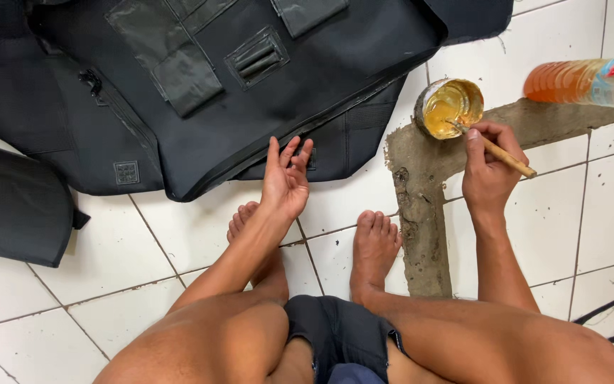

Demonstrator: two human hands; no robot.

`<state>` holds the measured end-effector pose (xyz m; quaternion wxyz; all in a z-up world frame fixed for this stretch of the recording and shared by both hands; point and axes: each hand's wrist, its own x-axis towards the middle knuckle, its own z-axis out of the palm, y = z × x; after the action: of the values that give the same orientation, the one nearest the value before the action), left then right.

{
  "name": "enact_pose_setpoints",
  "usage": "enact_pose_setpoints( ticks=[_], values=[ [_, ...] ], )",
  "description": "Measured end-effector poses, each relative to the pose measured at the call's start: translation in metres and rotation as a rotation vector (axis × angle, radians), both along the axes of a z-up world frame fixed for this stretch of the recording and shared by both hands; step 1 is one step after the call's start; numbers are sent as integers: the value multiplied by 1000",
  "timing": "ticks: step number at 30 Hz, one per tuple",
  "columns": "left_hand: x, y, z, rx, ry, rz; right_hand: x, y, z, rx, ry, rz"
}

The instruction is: The person applies a yellowish substance from a small container onto the seams and edges of a black bag using a wooden stick. They work on the rolled sleeve and the main body of the bag, spreading the substance along the stitching.

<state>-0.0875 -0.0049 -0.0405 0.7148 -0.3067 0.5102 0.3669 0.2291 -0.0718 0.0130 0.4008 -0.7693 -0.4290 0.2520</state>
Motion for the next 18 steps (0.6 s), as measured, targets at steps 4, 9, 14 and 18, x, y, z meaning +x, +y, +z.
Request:
enact_pose_setpoints(
  ticks=[4,9,14,18],
  values=[
    [-5,-2,-14,44,12,-20,2,-1,-2,-51,-27,0],
    [8,3,-11,20,216,-119,-1,1,-1,-35,-29,35],
    [22,11,-7,-4,320,-189,-6,5,8,-36,-59,87],
    [21,3,-10,143,370,-149,-3,0,8,77,-111,103]
  ],
)
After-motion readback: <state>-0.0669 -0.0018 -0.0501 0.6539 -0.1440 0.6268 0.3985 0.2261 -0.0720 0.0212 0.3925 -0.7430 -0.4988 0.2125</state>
